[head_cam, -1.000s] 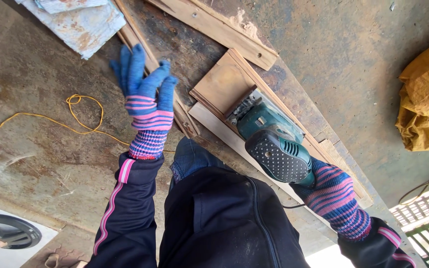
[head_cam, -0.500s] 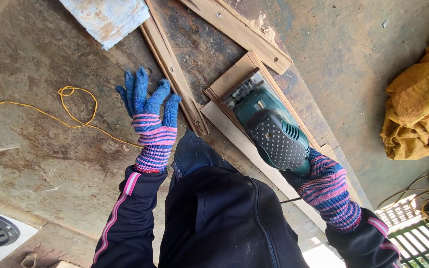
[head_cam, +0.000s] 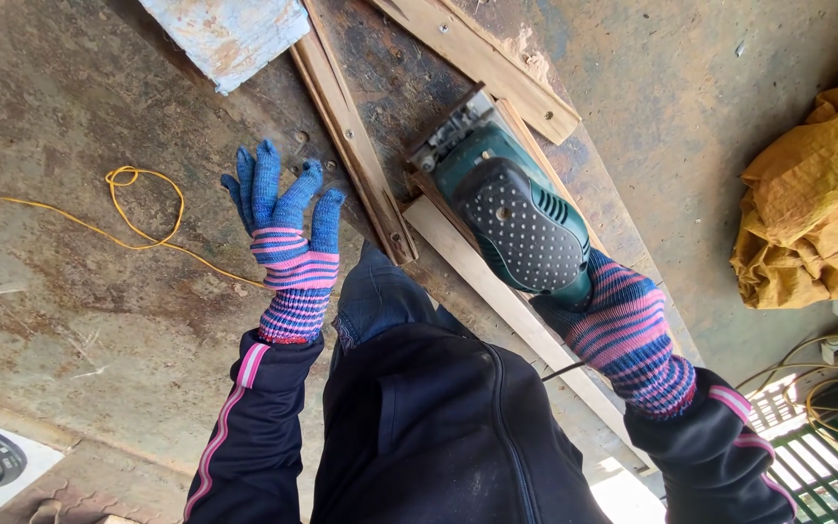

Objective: Sanding a wood plank using manual sandpaper and an orbital sander.

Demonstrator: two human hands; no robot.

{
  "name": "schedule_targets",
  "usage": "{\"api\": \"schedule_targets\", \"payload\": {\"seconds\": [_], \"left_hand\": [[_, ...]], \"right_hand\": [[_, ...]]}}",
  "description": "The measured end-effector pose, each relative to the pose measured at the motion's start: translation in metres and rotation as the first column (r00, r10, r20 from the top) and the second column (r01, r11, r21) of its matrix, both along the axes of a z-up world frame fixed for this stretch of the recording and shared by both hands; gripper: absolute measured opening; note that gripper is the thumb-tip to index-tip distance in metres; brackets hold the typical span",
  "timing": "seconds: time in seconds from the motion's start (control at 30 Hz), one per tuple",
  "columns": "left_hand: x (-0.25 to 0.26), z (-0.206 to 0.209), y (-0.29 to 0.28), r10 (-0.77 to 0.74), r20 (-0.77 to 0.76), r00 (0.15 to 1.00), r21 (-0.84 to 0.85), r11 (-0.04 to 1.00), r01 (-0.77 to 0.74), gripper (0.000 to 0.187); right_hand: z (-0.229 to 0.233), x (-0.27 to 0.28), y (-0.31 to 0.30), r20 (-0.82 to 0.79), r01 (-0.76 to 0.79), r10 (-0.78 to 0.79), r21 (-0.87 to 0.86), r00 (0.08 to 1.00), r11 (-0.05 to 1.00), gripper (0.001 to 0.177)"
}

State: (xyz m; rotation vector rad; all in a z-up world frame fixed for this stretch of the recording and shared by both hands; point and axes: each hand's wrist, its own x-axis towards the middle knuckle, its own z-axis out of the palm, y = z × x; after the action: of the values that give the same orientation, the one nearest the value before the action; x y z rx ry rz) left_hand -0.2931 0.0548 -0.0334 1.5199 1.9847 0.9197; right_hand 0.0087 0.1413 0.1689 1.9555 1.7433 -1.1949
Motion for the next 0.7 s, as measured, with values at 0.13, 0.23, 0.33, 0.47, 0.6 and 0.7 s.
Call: {"api": "schedule_targets", "payload": {"seconds": [0.13,0.23,0.33,0.47,0.6,0.7], "left_hand": [[-0.004,0.002,-0.002,0.01,-0.017,1.0,-0.005,1.0,-0.01,0.029],[-0.001,0.009,-0.005,-0.001,-0.019,1.0,0.029,1.0,0.001,0.028],[0.003,0.023,-0.003,-0.022,0.057,0.998,0.004,1.0,0.022,0.028],[0.004,0.037,-0.01,-0.088,0.046,0.995,-0.011,0.996,0.088,0.028],[0.006,0.033,-0.018,-0.169,0.047,0.985,0.032,0.985,0.168,0.026],[0.026,0.025,-0.015,-0.23,0.021,0.973,0.074,0.971,0.228,0.027]], "right_hand": [[-0.007,-0.003,0.009,0.025,0.014,-0.014,-0.006,1.0,1.0,0.053],[-0.012,-0.005,0.017,-0.163,0.096,-0.088,0.046,0.983,0.994,0.049],[-0.011,-0.004,0.033,-0.207,0.218,-0.207,0.031,0.956,0.975,0.045],[-0.006,0.029,0.034,-0.305,0.437,-0.409,0.027,0.86,0.899,0.056],[0.042,0.101,-0.004,-0.393,0.66,-0.595,0.044,0.701,0.75,0.067],[0.087,0.154,-0.058,-0.493,0.771,-0.653,0.057,0.574,0.635,0.075]]}}
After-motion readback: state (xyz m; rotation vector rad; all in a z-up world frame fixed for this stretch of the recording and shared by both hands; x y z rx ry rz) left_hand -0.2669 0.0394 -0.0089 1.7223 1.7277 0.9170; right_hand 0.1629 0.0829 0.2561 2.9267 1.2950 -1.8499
